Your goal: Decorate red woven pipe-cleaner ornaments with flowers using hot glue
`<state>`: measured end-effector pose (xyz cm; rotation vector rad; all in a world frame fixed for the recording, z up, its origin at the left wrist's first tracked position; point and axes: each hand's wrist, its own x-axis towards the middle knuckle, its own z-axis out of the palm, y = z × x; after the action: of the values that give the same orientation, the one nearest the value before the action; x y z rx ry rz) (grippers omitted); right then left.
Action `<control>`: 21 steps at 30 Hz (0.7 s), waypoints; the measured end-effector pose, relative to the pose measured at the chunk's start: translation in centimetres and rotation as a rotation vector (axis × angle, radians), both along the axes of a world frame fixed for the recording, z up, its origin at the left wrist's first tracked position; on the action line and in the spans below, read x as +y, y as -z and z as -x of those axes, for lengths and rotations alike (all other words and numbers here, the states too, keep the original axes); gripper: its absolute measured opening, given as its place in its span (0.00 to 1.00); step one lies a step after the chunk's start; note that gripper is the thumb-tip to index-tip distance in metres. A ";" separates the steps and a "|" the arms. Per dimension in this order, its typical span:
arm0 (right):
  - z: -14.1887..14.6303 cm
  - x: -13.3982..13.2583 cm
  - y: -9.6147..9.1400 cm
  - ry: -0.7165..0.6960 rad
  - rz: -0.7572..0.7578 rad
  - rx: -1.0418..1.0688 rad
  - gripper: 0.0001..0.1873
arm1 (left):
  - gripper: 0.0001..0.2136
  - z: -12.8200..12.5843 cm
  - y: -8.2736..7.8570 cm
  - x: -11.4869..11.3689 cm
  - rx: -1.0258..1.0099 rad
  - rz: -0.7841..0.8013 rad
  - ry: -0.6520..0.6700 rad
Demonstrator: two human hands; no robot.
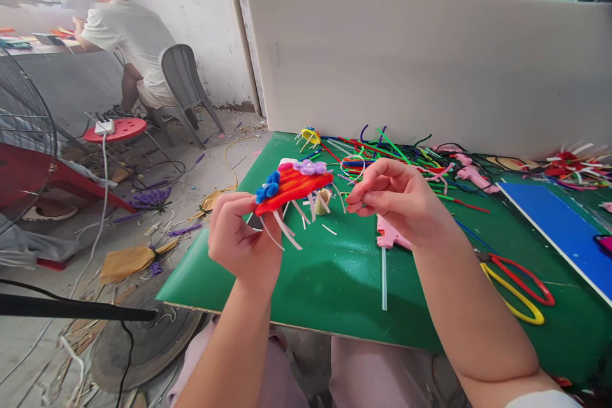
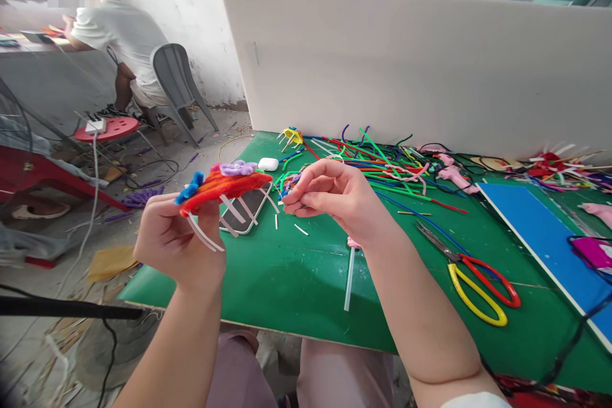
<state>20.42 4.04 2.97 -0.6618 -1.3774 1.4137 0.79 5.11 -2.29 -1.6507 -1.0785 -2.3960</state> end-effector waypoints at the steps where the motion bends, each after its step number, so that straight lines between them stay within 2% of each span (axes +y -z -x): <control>1: 0.0 0.0 0.0 0.000 0.003 -0.004 0.08 | 0.07 0.0 0.0 0.0 0.001 -0.001 0.002; 9: 0.2 0.0 -0.1 0.037 0.019 -0.023 0.05 | 0.07 0.0 0.0 0.3 -0.004 -0.058 0.011; 21: 0.2 0.3 0.3 0.119 -0.034 -0.129 0.05 | 0.07 -0.2 0.1 0.1 -0.013 0.036 0.037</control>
<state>20.21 4.32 2.72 -0.8111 -1.4345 1.2694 0.94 5.24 -2.35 -1.6826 -1.1093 -2.4274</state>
